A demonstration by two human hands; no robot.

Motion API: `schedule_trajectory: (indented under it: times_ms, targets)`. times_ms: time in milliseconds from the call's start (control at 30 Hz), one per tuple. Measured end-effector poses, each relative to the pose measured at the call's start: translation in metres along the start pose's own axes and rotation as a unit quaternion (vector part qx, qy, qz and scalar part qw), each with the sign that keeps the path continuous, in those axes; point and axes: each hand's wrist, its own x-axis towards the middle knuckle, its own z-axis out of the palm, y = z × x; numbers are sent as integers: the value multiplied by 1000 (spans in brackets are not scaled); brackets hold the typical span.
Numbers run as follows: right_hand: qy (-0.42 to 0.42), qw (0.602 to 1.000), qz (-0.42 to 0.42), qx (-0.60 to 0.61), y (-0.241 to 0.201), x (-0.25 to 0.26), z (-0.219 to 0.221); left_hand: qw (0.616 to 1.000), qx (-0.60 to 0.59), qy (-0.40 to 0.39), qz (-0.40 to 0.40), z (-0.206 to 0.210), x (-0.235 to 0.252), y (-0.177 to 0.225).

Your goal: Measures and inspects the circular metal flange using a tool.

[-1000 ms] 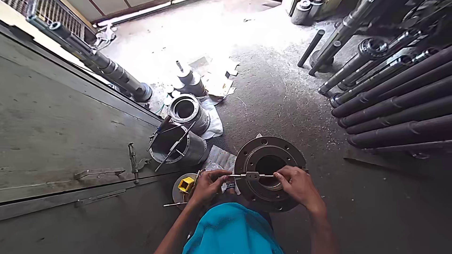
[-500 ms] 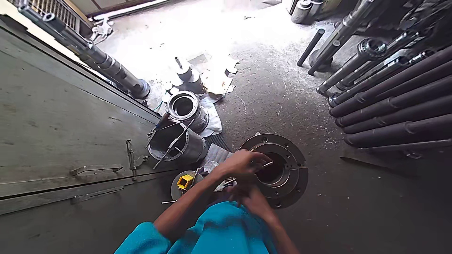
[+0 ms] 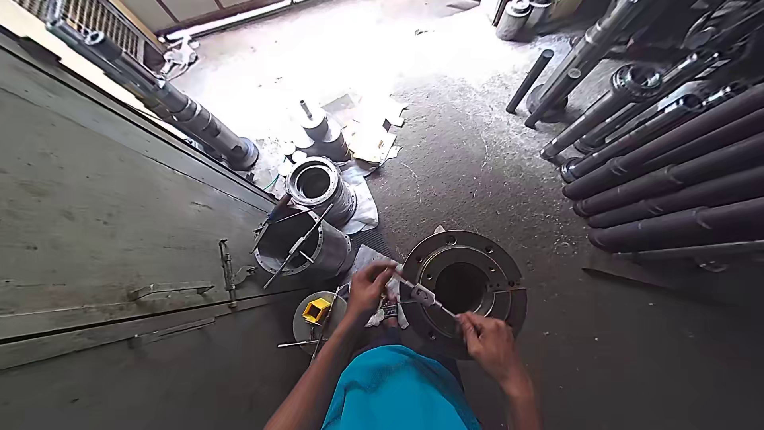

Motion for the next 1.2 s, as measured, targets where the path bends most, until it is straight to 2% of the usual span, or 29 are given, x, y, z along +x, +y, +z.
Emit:
schedule_trajectory:
  times_ms: [100, 167, 267, 333, 433, 533, 600, 667, 733, 767, 800, 833, 900, 933, 967, 1000, 1033, 1067, 1100, 1133, 1167, 1200]
  targets:
    - [-37, 999, 8, 8, -26, -29, 34, 989, 40, -129, -56, 26, 60, 20]
    - [-44, 998, 38, -26, -33, -28, 33, 980, 98, -160, -66, 28, 69, 29]
    - [-77, 993, 80, -29, -17, -13, 0, 989, 112, -93, -34, -1, 32, 19]
    - [-30, 996, 73, -30, -2, 10, -20, 994, 103, -43, -7, -15, -8, 7]
    - [40, 999, 22, -9, 9, 57, -22, 998, 52, -13, -32, -8, -80, -5]
    - [-22, 1000, 17, -7, 4, 83, -30, 998, -19, 34, -58, 10, -107, -10]
    - [-72, 997, 30, -17, 8, 71, -42, 995, -5, 82, -63, 8, -86, -2]
    - [-153, 986, 55, 24, 13, 44, -45, 995, 42, 72, -58, 3, -39, 10]
    - [-256, 954, 77, 133, 0, 16, -24, 995, 95, -28, -30, 9, 21, 21]
    - [-274, 937, 82, 198, -13, 5, -1, 984, 147, -105, -9, 20, 51, 26]
    - [-263, 923, 97, 263, -29, -1, 25, 956, 220, -192, 22, 38, 74, 33]
    - [-224, 909, 123, 329, -47, -2, 51, 911, 303, -277, 52, 62, 88, 43]
    - [-90, 880, 195, 424, -91, 10, 89, 779, 451, -426, 83, 111, 89, 61]
    - [-18, 863, 216, 456, -109, 20, 101, 718, 488, -491, 76, 129, 80, 69]
    - [26, 831, 199, 518, -116, 27, 111, 670, 502, -544, 62, 139, 70, 76]
    - [50, 802, 149, 576, -116, 31, 122, 646, 502, -572, 59, 141, 62, 79]
    - [45, 790, 134, 596, -116, 34, 125, 649, 495, -574, 63, 133, 56, 84]
    - [2, 813, 152, 562, -117, 32, 116, 680, 480, -550, 73, 116, 51, 89]
    - [-72, 847, 159, 501, -118, 29, 97, 729, 456, -503, 88, 93, 46, 91]
    - [-139, 880, 113, 440, -112, 27, 77, 780, 431, -442, 106, 65, 42, 89]
    - [-137, 914, 30, 382, -99, 22, 65, 825, 407, -376, 113, 34, 38, 81]
    - [-78, 947, -47, 307, -84, 16, 54, 861, 384, -315, 113, 2, 31, 69]
